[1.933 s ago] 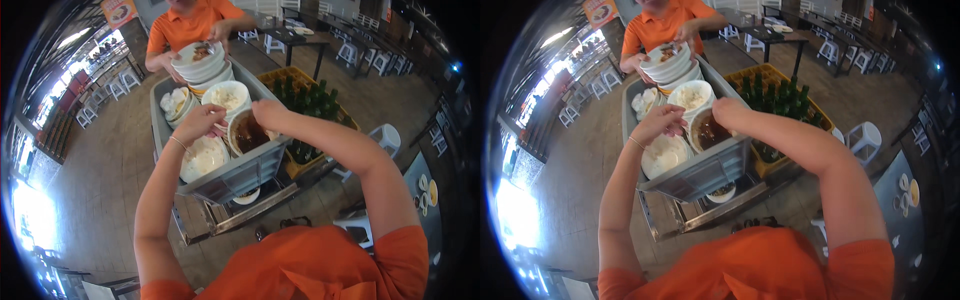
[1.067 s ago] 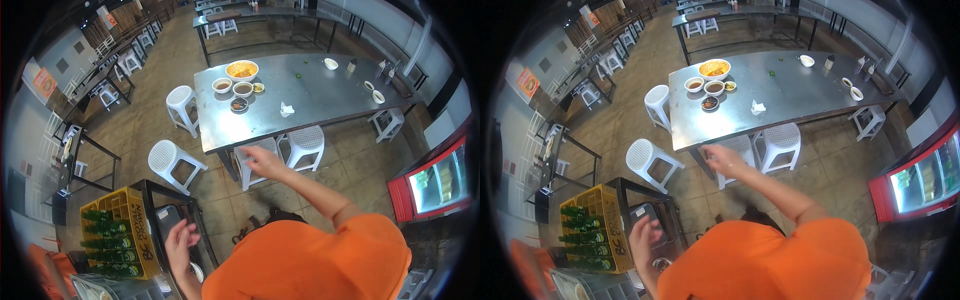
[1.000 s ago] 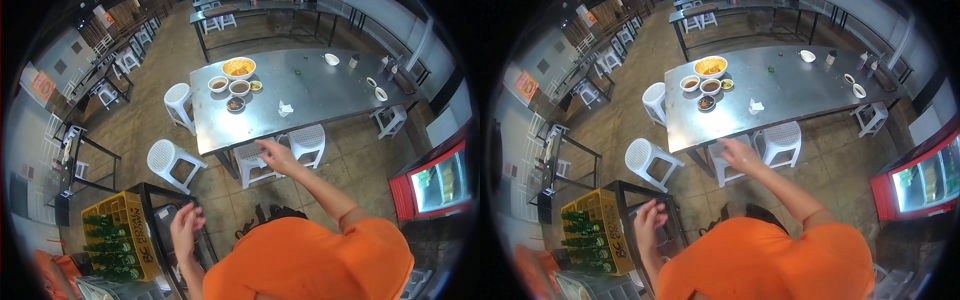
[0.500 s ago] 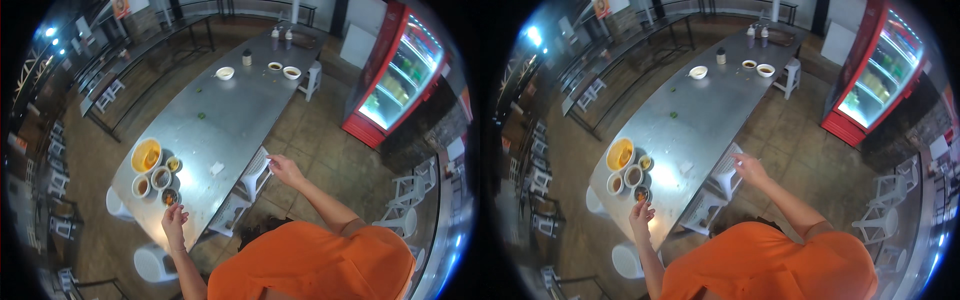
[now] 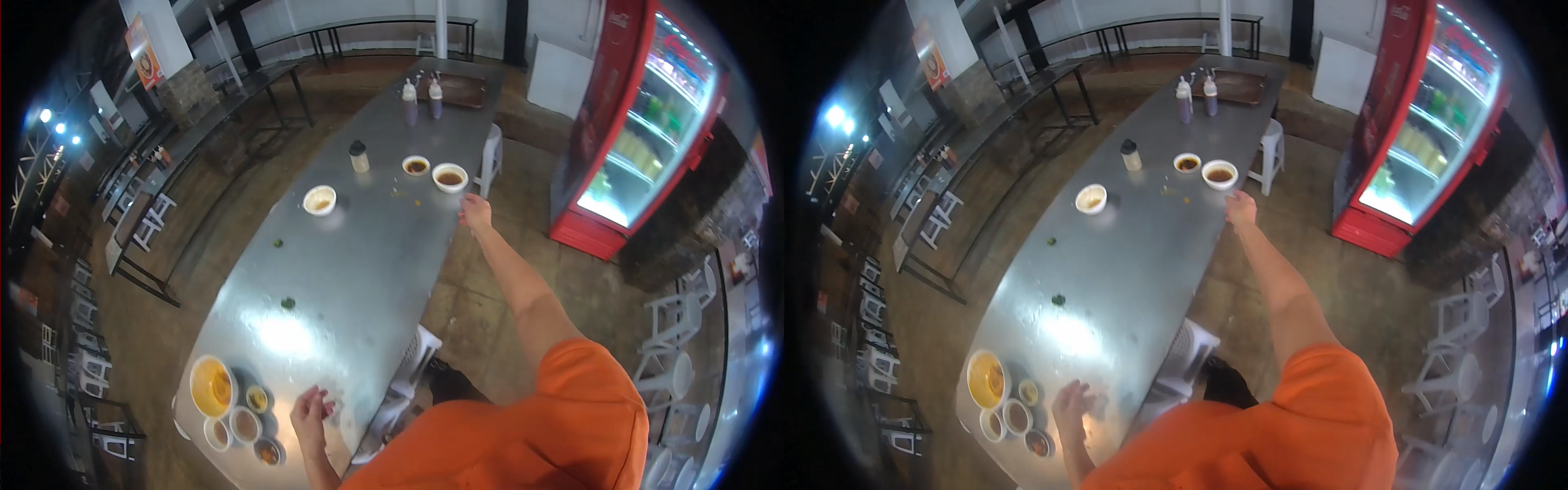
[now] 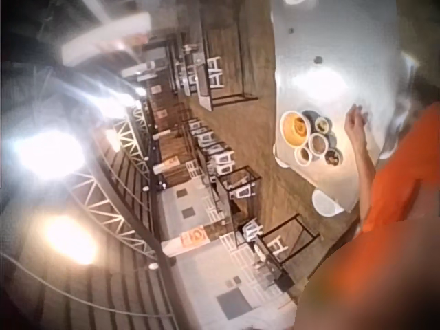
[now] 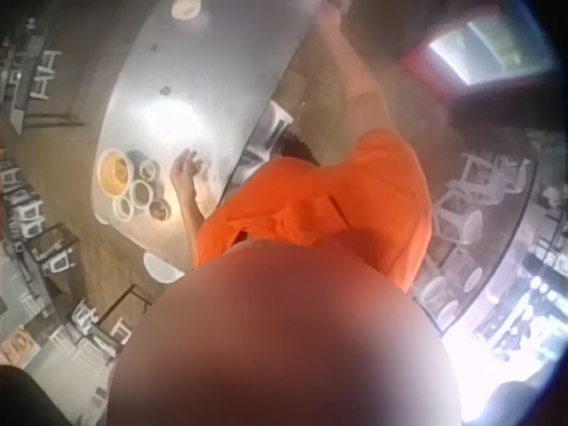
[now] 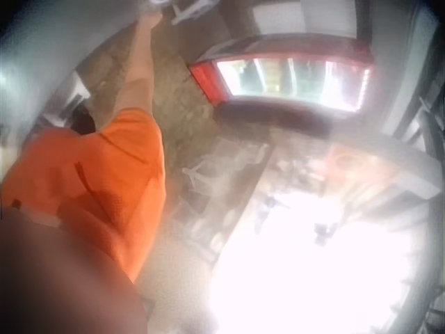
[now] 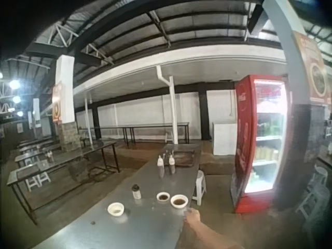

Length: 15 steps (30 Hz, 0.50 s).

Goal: The person clears used dishes and bottles from a metal table in a restaurant. They pick up bowls, plates, and green bottles, then place them into a gray crate on a nearby cart. The person repeats this process across multiple tables.

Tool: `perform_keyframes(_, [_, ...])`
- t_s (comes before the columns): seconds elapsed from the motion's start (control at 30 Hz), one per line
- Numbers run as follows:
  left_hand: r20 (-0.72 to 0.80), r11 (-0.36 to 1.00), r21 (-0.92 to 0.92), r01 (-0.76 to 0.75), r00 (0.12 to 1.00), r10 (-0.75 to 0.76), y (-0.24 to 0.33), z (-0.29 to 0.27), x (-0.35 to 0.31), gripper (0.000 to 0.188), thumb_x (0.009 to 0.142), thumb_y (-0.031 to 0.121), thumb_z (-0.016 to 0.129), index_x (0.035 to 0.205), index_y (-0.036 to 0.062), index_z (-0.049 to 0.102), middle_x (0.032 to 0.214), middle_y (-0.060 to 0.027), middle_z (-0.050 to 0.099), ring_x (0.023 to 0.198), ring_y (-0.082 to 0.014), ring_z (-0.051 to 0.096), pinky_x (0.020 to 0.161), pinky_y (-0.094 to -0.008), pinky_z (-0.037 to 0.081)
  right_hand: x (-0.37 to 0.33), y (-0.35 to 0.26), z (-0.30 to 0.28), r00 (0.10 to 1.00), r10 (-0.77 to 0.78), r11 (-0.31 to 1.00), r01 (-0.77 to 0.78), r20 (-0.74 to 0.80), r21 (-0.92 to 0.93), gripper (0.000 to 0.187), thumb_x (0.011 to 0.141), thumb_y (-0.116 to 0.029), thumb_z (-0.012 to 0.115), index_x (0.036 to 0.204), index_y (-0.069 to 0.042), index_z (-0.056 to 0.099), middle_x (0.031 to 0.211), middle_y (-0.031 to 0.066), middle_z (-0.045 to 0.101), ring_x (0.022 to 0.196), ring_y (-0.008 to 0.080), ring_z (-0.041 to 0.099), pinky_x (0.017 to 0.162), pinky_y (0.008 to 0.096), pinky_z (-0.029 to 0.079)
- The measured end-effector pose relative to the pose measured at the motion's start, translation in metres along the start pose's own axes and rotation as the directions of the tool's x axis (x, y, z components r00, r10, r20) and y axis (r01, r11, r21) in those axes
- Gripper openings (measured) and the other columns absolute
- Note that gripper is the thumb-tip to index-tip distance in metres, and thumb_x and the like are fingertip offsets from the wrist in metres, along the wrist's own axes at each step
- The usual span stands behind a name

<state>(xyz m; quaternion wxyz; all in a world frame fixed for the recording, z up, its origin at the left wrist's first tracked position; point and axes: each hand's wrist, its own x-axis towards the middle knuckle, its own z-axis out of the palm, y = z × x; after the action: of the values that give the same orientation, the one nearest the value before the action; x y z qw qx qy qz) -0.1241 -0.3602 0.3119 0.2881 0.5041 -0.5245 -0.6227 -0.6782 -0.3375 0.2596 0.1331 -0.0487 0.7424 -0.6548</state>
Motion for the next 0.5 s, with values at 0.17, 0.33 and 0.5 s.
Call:
perform_keyframes(0.17, [-0.071,0.985,-0.001,0.172,0.983,-0.172,0.023,0.067,0.027,0.027,0.089,0.012,0.052,0.111,-0.0040,0.052,0.097,-0.0138,0.063,0.071,-0.0174,0.063,0.061,-0.0246,0.050,0.125,0.023,0.039,0.987,0.063,0.991,-0.080,-0.149,-0.105,0.042,0.077,-0.018,0.064,0.113,-0.002,0.051,0.085,0.0114,0.060,0.057,0.0174,0.059,0.044,0.0312,0.052])
perform_keyframes(0.33, [-0.117,0.970,-0.065,0.233,0.964,-0.240,0.016,0.097,0.051,0.030,0.088,0.015,0.053,0.112,-0.0036,0.051,0.099,-0.0142,0.062,0.073,-0.0176,0.062,0.062,-0.0265,0.050,0.167,0.042,0.039,0.990,0.135,0.990,-0.133,0.046,-0.046,0.032,0.077,-0.003,0.055,0.109,-0.003,0.053,0.079,0.0122,0.060,0.056,0.0169,0.060,0.042,0.0277,0.053])
perform_keyframes(0.5, [-0.209,0.962,-0.117,0.247,0.941,-0.267,0.014,0.104,0.051,0.029,0.089,0.016,0.054,0.112,-0.0009,0.052,0.099,-0.0121,0.062,0.072,-0.0142,0.061,0.064,-0.0264,0.049,0.138,-0.014,0.088,0.916,0.126,0.980,-0.057,0.381,-0.188,0.034,0.078,-0.004,0.053,0.112,-0.003,0.049,0.087,0.0123,0.059,0.062,0.0195,0.062,0.050,0.0304,0.056])
